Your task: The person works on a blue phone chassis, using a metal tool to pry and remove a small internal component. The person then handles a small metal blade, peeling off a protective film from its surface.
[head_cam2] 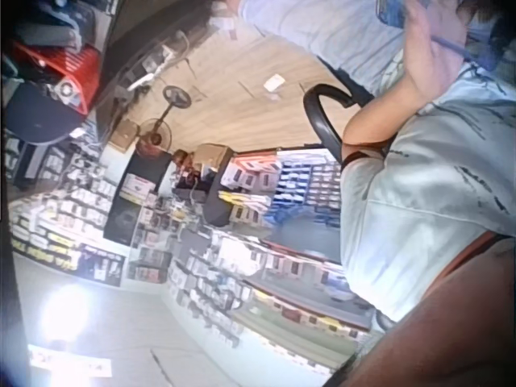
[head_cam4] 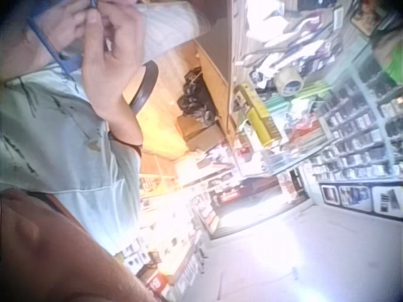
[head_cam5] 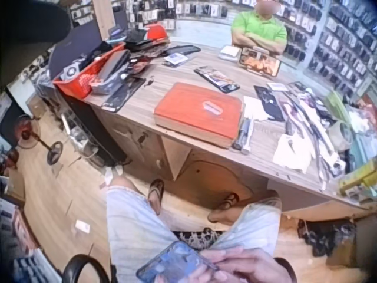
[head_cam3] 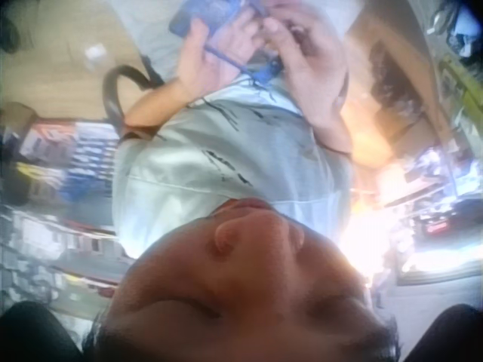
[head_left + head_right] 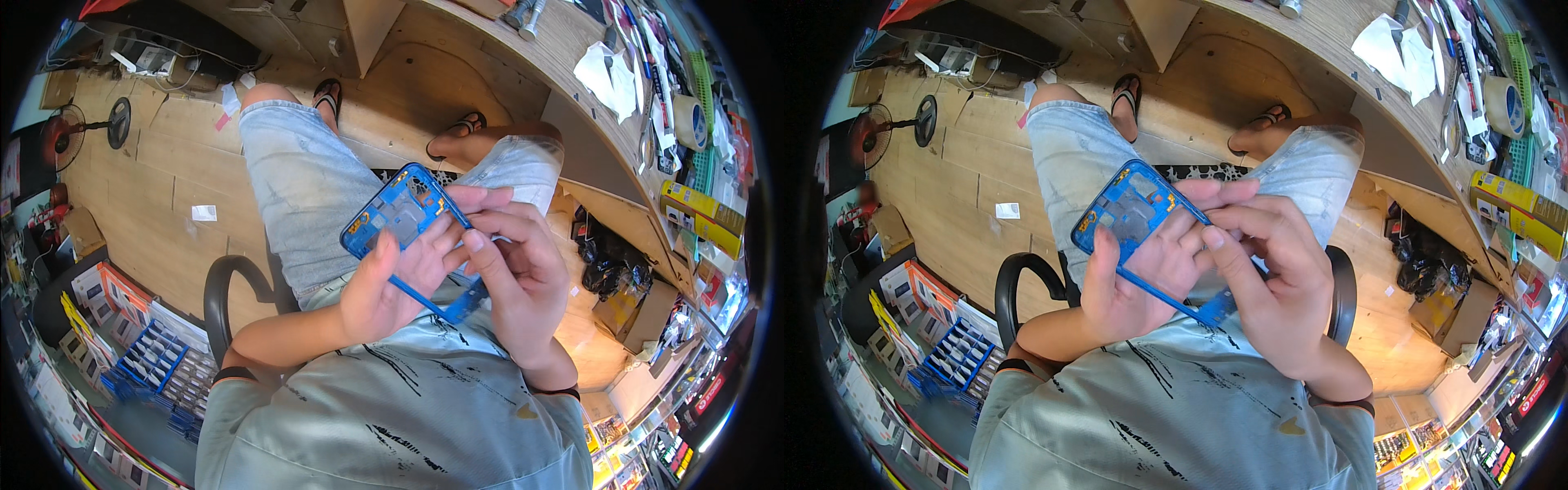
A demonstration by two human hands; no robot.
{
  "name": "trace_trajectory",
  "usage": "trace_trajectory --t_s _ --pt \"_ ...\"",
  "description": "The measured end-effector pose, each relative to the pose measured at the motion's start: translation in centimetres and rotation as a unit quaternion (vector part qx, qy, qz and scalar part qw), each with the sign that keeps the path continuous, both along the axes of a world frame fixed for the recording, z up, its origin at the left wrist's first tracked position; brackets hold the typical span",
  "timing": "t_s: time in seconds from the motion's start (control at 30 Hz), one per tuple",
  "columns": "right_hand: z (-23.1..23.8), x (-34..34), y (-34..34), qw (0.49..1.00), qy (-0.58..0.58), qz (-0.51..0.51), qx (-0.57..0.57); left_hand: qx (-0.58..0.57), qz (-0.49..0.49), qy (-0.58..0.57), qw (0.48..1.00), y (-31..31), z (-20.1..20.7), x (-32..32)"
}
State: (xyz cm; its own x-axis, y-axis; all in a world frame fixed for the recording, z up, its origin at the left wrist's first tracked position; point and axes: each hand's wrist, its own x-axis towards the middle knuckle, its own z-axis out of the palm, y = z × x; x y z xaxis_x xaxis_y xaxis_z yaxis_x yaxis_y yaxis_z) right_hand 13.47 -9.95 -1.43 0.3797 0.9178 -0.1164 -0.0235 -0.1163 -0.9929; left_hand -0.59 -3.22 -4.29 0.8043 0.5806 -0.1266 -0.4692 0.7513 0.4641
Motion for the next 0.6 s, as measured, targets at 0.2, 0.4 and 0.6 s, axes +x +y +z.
trace_trajectory --t_s 0.2,0.4,0.6 --pt "0.3 0.6 -0.3 0.93 -0.366 -0.009 0.024 0.006 -0.005 0.013 1.0 0.4 -0.8 -0.8" --pt "0.4 0.0 0.6 0.939 -0.341 0.025 0.043 0.058 0.06 0.047 0.995 -1.0 -1.3 -1.0" --pt "-0.2 -0.5 0.2 0.962 -0.273 0.0 0.016 0.126 0.045 0.054 0.99 -0.8 -1.2 -1.0"
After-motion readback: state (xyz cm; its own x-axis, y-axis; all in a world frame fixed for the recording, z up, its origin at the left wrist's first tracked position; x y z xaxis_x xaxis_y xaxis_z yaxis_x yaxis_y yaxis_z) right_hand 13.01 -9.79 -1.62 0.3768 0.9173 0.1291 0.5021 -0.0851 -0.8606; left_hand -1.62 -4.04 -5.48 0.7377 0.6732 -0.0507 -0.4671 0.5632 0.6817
